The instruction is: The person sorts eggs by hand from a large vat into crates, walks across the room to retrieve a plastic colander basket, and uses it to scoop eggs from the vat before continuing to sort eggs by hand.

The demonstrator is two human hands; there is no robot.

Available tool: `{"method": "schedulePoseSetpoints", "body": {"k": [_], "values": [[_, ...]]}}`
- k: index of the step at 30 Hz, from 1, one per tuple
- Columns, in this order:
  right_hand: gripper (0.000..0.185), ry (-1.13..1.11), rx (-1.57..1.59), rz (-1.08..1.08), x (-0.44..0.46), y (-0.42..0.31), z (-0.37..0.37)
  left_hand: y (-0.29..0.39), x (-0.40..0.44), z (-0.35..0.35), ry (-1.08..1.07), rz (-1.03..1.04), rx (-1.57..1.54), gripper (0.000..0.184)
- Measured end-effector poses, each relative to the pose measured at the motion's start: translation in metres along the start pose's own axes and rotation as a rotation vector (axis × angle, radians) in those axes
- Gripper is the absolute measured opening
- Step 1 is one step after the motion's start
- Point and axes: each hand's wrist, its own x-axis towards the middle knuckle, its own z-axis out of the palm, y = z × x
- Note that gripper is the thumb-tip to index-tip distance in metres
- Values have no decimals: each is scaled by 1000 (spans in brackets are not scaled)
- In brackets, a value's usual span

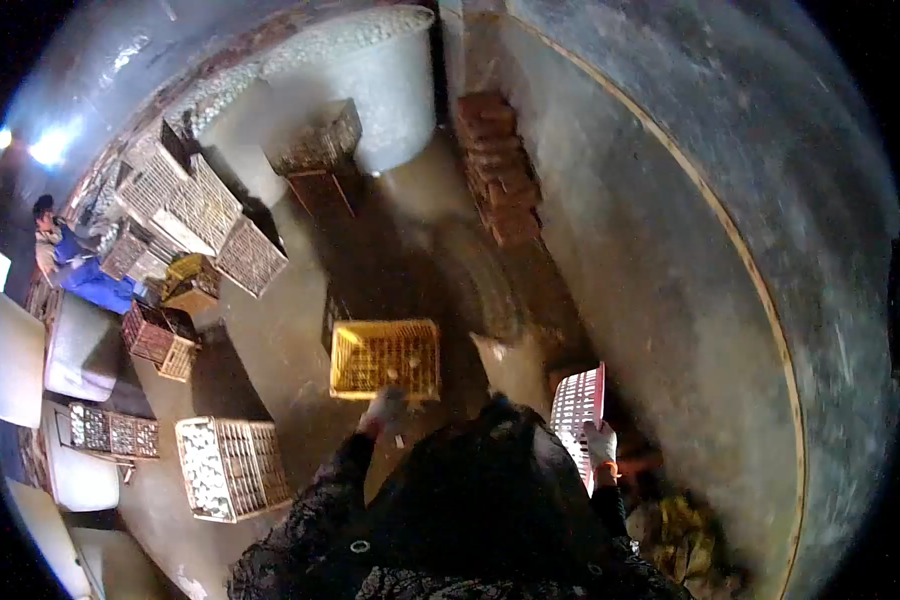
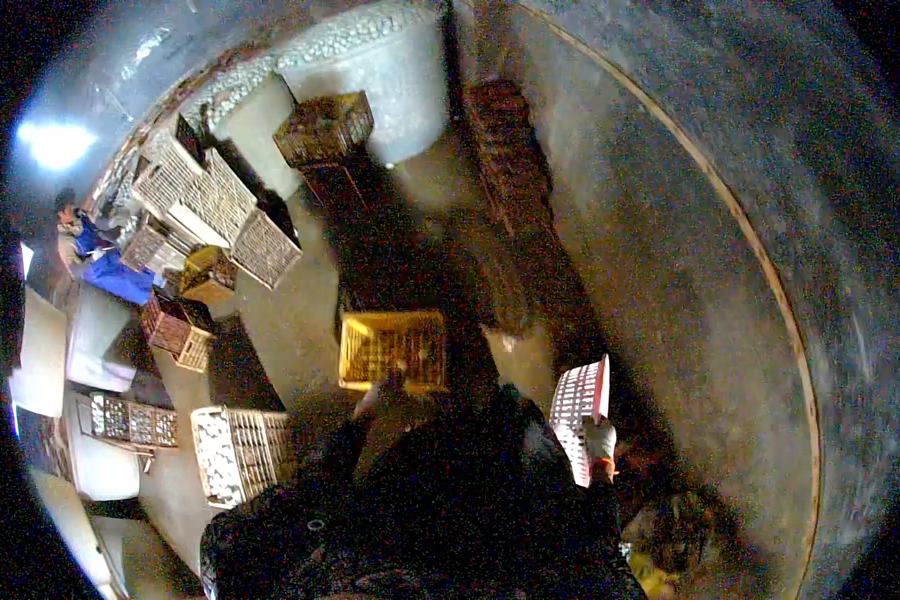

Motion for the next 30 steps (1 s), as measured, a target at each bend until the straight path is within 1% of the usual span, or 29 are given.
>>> {"method": "schedulePoseSetpoints", "body": {"k": [1, 3, 4, 5, 6, 9, 10, 11, 12, 14, 15, 16, 17, 18, 19, 20, 21, 23, 24, 25, 26, 27, 28, 30], "values": [[28, -11, -158, -29, 37, -18, 3, 21, -23, 17, 111, -51, -58, 39], [38, -60, 59, -98, 84, -104, 27, 35, -32, 7, 369, -265, 504, 38], [43, -39, -108, -94, 74, -192, 37, 39, -39, 2, 457, -390, 730, 37], [49, -53, -199, -83, 94, -242, 50, 42, -43, -4, 535, -508, 857, 36], [54, -69, -290, -73, 113, -292, 64, 47, -46, -11, 576, -576, 871, 35], [52, -59, -509, -272, 245, -332, 113, 45, -37, -40, 687, -754, 848, 34], [52, -42, -565, -335, 278, -357, 129, 46, -26, -49, 707, -795, 840, 33], [47, -91, -515, -418, 279, -391, 134, 50, -11, -56, 717, -829, 831, 33], [47, -258, -192, -433, 295, -415, 150, 53, 6, -68, 715, -858, 831, 32], [46, -410, 133, -501, 340, -481, 176, 68, 67, -96, 699, -833, 852, 31], [47, -245, -36, -596, 358, -525, 189, 82, 108, -107, 681, -793, 869, 31], [50, -298, 35, -502, 364, -559, 195, 94, 149, -119, 660, -741, 878, 30], [54, -342, 104, -404, 355, -606, 204, 113, 200, -126, 648, -641, 879, 30], [60, -176, -85, -453, 369, -646, 216, 145, 252, -128, 645, -526, 869, 30], [66, -9, -273, -489, 379, -679, 226, 181, 302, -124, 641, -386, 847, 29], [71, 3, -283, -430, 370, -717, 232, 221, 345, -117, 628, -226, 801, 29], [76, 11, -295, -372, 368, -755, 248, 268, 378, -108, 621, -19, 788, 30], [58, -206, 128, -418, 424, -785, 256, 363, 442, -87, 556, 388, 775, 35], [55, -238, 252, -411, 417, -816, 273, 406, 478, -85, 648, 103, 895, 38], [53, -269, 376, -399, 407, -849, 287, 427, 510, -98, 665, 204, 671, 37], [55, -387, 373, -542, 425, -868, 297, 442, 539, -111, 681, 301, 444, 37], [57, -510, 373, -683, 446, -889, 310, 479, 557, -104, 695, 450, 429, 38], [60, -517, 531, -637, 445, -908, 323, 524, 561, -83, 696, 609, 425, 39], [57, -620, 606, -615, 521, -955, 361, 607, 586, -81, 693, 630, 390, 42]]}}
